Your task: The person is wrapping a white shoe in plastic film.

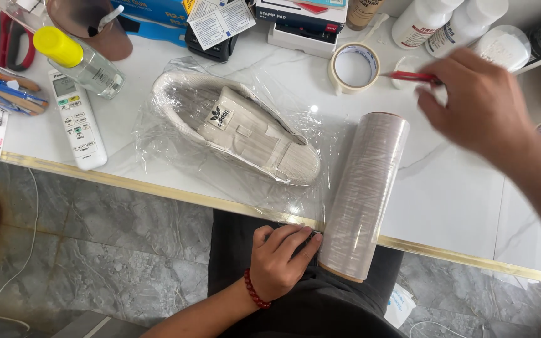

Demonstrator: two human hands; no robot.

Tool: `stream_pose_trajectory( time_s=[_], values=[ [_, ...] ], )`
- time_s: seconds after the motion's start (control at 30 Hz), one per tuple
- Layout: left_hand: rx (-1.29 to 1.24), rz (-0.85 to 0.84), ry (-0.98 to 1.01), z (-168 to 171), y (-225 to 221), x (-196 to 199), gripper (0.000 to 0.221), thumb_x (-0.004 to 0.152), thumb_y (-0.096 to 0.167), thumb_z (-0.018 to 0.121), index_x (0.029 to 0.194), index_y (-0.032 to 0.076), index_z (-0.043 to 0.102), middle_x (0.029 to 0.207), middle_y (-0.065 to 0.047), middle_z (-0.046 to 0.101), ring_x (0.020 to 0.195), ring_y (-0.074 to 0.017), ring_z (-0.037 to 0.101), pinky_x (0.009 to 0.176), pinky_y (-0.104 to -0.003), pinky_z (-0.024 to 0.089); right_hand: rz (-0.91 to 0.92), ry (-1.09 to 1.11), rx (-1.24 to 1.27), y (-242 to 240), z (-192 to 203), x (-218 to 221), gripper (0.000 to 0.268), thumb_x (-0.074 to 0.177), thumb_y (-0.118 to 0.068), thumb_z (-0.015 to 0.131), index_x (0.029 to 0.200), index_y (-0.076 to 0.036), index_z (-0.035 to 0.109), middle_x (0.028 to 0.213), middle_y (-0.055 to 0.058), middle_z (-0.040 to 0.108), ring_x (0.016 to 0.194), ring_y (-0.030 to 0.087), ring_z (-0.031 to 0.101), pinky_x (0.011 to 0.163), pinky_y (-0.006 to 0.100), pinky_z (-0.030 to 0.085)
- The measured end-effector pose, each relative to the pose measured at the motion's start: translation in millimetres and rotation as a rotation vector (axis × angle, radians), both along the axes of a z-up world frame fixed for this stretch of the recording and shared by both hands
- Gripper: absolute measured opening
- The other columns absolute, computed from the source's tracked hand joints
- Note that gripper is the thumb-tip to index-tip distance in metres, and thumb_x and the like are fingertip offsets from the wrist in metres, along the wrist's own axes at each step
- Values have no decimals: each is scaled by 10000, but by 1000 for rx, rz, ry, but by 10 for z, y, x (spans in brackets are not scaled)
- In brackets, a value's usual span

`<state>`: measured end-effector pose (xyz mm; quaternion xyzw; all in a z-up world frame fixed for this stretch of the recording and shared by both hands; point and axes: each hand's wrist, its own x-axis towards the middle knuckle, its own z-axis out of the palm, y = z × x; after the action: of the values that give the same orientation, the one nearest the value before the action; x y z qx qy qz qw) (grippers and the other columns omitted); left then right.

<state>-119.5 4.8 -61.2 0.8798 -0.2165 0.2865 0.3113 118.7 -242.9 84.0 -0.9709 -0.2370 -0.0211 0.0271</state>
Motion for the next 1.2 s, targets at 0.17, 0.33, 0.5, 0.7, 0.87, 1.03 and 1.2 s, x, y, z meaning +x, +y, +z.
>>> stream_pose_trajectory(
  time_s=[0.17,0.33,0.5,0.7,0.87,1.03,1.2],
  values=[
    [-40,-4,1,46,-79,-33,215,913,113,766,1127,101,786,1095,-17,739,1032,-153,677,869,-342,403,-279,163,404,-142,-614,-285,505,881,-386,849,1141,24,708,1061,129,711,885,210,682,743,376,549],
    [-39,-26,-11,168,-99,-43,216,915,91,778,1131,79,779,1099,-27,738,1041,-155,679,862,-343,407,-397,572,675,-311,-894,-232,457,868,-347,810,1137,17,750,911,99,741,808,157,650,733,342,526],
    [54,-96,93,431,-33,46,214,886,69,741,1097,46,767,1087,-52,739,1042,-167,668,891,-364,428,-483,579,781,-552,-978,-303,441,852,-337,812,1102,24,763,881,95,725,784,151,643,701,316,515],
    [421,-21,-16,643,7,1878,231,942,143,632,1144,130,745,1144,-12,699,1235,-226,607,1043,-440,406,-526,568,713,-490,-900,-284,497,817,-417,813,1068,11,775,829,95,736,733,171,659,663,335,517],
    [701,-170,511,541,-192,2400,204,917,262,647,1032,141,764,1143,-45,681,1163,-229,586,1018,-505,350,-559,497,489,-428,-659,-386,559,828,-517,804,913,36,785,684,143,666,635,219,617,611,391,500],
    [791,-148,592,521,-193,2370,201,948,288,620,1061,200,761,1134,-48,659,1140,-255,579,977,-546,337,-622,525,401,-399,-525,-436,583,785,-572,792,821,8,767,592,116,627,549,225,627,545,415,516],
    [765,-133,612,476,-166,2378,199,963,321,610,1052,239,767,1105,-39,668,1038,-231,642,976,-526,328,-678,545,304,-463,-531,-451,637,796,-600,801,822,36,788,619,162,651,570,257,633,578,425,520]
  ],
)
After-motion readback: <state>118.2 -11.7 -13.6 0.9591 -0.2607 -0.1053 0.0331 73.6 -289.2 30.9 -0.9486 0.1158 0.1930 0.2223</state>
